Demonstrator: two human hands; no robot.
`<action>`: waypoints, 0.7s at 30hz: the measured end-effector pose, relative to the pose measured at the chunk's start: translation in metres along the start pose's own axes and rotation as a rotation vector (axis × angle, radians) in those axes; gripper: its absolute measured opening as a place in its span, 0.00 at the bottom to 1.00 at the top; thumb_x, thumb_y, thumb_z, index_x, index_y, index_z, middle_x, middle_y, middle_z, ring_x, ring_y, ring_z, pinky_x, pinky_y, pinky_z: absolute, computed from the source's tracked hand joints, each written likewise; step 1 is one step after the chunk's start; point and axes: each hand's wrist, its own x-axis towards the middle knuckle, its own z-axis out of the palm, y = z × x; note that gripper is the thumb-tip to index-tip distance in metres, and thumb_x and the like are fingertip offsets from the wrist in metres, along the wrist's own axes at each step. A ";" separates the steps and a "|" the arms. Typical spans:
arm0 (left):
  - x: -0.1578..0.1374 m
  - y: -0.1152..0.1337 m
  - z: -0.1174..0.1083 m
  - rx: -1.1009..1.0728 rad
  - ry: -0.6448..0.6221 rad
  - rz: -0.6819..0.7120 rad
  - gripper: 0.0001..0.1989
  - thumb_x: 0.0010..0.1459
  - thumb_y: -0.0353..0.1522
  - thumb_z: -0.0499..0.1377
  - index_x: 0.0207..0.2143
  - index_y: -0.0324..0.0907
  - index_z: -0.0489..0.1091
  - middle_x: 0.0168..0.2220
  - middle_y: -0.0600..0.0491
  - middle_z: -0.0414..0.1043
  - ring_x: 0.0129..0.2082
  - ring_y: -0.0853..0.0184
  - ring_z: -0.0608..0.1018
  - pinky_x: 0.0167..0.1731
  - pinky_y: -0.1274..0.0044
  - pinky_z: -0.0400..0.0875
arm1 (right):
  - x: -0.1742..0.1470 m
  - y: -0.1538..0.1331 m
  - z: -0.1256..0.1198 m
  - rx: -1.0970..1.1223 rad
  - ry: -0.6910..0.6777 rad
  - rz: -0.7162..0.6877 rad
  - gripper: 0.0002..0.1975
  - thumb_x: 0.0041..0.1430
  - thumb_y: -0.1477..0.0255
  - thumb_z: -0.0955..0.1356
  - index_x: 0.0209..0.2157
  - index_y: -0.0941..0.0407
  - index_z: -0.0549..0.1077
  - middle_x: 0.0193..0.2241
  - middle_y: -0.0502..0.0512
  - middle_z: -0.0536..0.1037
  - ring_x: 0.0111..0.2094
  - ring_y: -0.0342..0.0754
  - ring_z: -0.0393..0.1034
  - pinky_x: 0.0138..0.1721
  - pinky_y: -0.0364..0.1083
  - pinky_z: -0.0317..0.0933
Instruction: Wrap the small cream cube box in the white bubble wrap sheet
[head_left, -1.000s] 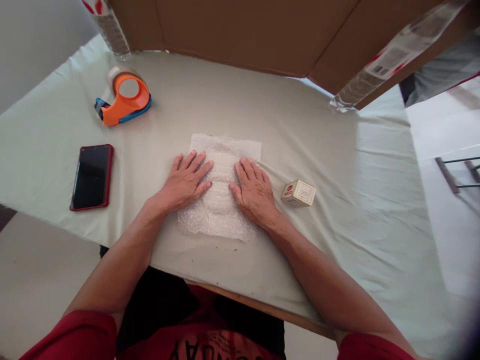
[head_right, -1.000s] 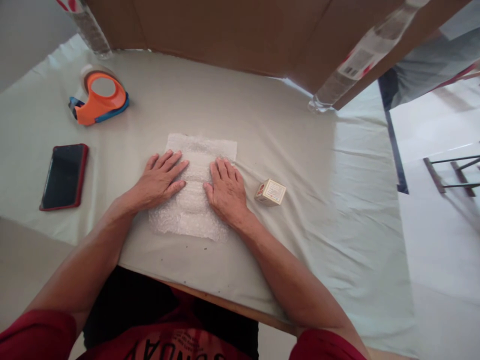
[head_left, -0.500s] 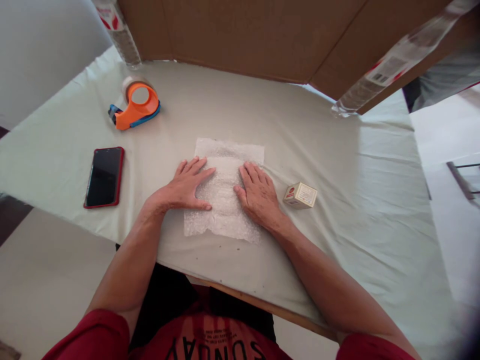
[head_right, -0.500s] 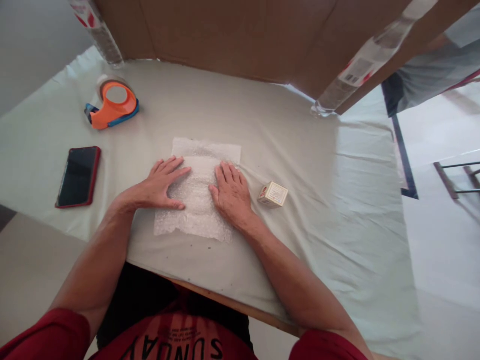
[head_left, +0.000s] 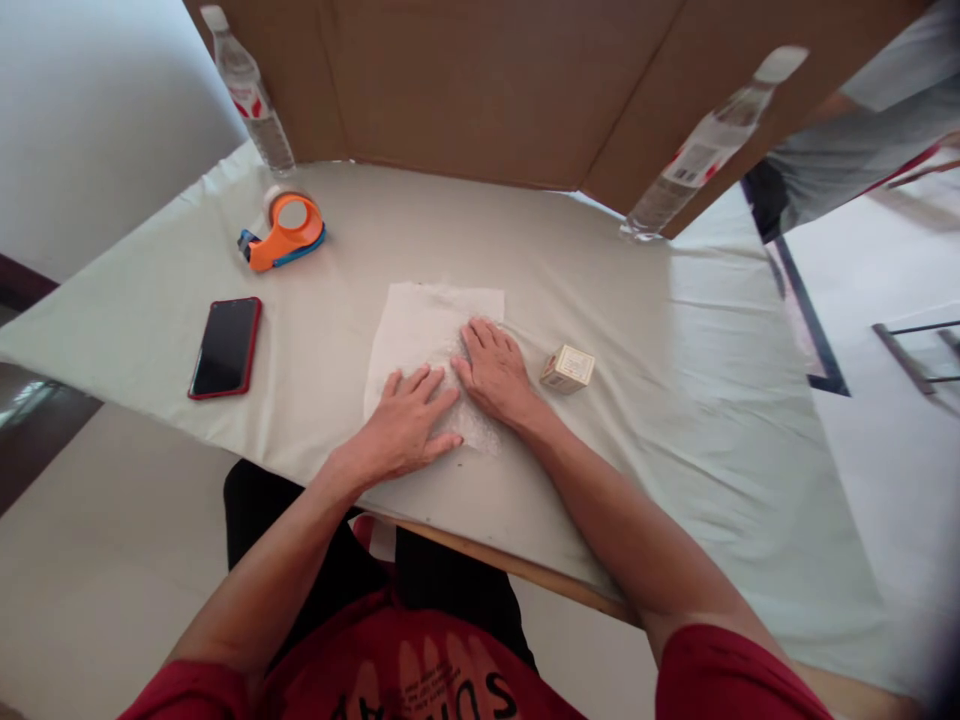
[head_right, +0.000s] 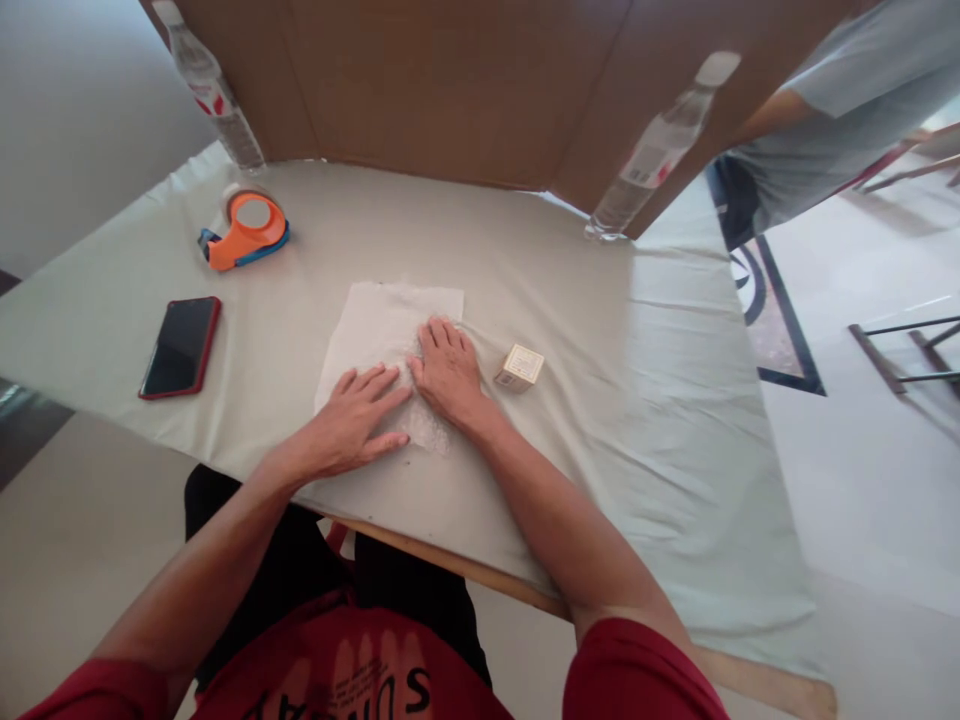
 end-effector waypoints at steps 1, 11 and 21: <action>-0.001 0.004 0.008 0.006 0.018 -0.030 0.31 0.64 0.44 0.57 0.66 0.40 0.61 0.71 0.36 0.51 0.71 0.44 0.53 0.67 0.47 0.45 | 0.001 0.000 -0.003 0.002 -0.016 -0.015 0.28 0.68 0.67 0.61 0.65 0.67 0.62 0.67 0.70 0.61 0.69 0.62 0.53 0.67 0.60 0.50; -0.013 -0.005 0.019 -0.037 0.050 0.030 0.36 0.60 0.50 0.60 0.65 0.42 0.62 0.71 0.39 0.51 0.72 0.46 0.52 0.68 0.48 0.41 | -0.039 0.055 -0.072 -0.077 0.055 -0.073 0.29 0.62 0.62 0.66 0.61 0.61 0.66 0.64 0.70 0.67 0.64 0.67 0.61 0.60 0.65 0.58; -0.043 -0.025 0.017 -0.170 0.415 -0.023 0.19 0.64 0.38 0.57 0.55 0.41 0.72 0.61 0.39 0.70 0.66 0.51 0.66 0.64 0.55 0.59 | -0.072 0.074 -0.067 0.219 0.209 0.154 0.24 0.55 0.60 0.71 0.52 0.55 0.72 0.46 0.62 0.80 0.44 0.61 0.76 0.46 0.59 0.69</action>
